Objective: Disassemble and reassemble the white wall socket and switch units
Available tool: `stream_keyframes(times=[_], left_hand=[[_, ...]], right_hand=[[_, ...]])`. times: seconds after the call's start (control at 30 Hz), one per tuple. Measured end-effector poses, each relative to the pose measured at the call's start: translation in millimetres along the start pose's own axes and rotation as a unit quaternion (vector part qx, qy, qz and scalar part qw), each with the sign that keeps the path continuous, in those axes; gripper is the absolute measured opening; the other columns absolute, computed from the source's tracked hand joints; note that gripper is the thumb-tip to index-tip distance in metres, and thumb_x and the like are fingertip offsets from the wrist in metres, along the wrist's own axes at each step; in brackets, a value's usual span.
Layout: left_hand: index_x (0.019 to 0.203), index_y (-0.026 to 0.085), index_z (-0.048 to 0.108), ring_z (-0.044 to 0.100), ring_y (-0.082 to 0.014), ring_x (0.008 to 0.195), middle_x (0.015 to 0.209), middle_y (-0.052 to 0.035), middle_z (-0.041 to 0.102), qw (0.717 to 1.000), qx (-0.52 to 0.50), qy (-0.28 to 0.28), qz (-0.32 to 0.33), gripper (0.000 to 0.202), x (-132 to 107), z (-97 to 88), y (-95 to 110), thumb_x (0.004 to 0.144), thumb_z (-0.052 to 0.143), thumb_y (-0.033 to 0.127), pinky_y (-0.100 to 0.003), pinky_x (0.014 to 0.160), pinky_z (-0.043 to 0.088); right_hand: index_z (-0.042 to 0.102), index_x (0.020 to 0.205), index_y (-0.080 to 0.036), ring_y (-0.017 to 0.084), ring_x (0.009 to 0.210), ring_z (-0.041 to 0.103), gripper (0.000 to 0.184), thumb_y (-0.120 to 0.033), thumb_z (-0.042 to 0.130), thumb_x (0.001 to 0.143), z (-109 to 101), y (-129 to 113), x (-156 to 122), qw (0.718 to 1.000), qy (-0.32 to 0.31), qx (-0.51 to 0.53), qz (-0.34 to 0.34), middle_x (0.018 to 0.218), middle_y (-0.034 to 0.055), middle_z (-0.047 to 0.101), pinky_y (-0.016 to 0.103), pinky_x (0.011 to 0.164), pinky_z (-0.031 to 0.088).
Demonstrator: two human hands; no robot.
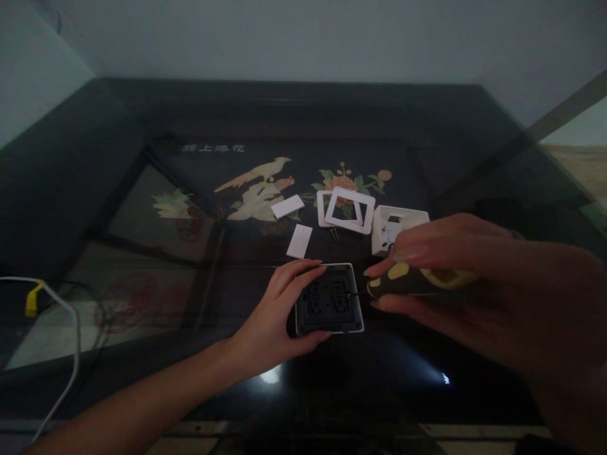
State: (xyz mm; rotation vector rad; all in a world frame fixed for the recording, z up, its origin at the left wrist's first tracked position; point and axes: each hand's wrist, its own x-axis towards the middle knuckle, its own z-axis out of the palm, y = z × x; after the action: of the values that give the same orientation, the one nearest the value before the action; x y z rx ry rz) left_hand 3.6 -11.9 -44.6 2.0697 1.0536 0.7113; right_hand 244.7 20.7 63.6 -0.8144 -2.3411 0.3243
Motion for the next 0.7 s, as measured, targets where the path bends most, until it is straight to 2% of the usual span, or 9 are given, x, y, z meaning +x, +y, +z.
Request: stream_keyframes(times=[0.07,0.17,0.33,0.5,0.7], left_hand=[[0.142,0.032,0.031,0.039,-0.0330,0.132,0.143,-0.0105,0.038,1.000,0.002,-0.002,0.002,0.076,0.1,0.1,0.1,0.077,0.072,0.029,-0.056,0.111,0.037],[0.142,0.032,0.030,0.037,-0.0331,0.133,0.143,-0.0101,0.037,1.000,0.004,-0.004,0.002,0.077,0.1,0.3,0.0,0.077,0.072,0.028,-0.056,0.112,0.036],[0.142,0.031,0.031,0.039,-0.0322,0.132,0.144,-0.0095,0.038,1.000,0.003,-0.002,0.003,0.077,-0.7,0.4,-1.0,0.077,0.072,0.028,-0.054,0.111,0.037],[0.142,0.030,0.032,0.038,-0.0322,0.133,0.145,-0.0097,0.038,1.000,0.001,-0.002,0.002,0.076,-0.4,0.2,-1.6,0.077,0.072,0.029,-0.053,0.112,0.036],[0.141,0.028,0.033,0.038,-0.0301,0.133,0.144,-0.0100,0.038,1.000,0.004,-0.004,0.005,0.075,-0.5,0.2,-1.5,0.077,0.072,0.029,-0.050,0.113,0.036]], right_hand=[[0.057,0.119,-0.026,0.020,0.104,0.069,0.034,-0.023,0.067,0.086,-3.1,-1.5,0.1,1.000,-0.029,0.008,0.005,0.115,0.0020,0.072,0.030,0.088,0.060],[0.055,0.123,-0.024,0.017,0.105,0.069,0.036,-0.017,0.061,0.088,-7.1,-4.6,1.2,0.998,-0.060,0.003,0.014,0.116,0.0016,0.071,0.026,0.094,0.057],[0.058,0.114,-0.026,0.017,0.100,0.071,0.027,-0.018,0.058,0.088,-8.6,-7.4,1.9,0.998,-0.056,0.002,0.038,0.108,-0.0006,0.074,0.023,0.085,0.060],[0.059,0.111,-0.028,0.018,0.095,0.072,0.027,-0.016,0.057,0.087,-7.4,-7.0,1.5,0.998,-0.046,0.009,0.043,0.108,0.0000,0.073,0.023,0.077,0.062],[0.061,0.105,-0.026,0.017,0.084,0.074,0.019,-0.018,0.059,0.087,-7.5,-10.8,1.6,0.998,-0.041,-0.004,0.057,0.099,0.0005,0.075,0.025,0.073,0.061]])
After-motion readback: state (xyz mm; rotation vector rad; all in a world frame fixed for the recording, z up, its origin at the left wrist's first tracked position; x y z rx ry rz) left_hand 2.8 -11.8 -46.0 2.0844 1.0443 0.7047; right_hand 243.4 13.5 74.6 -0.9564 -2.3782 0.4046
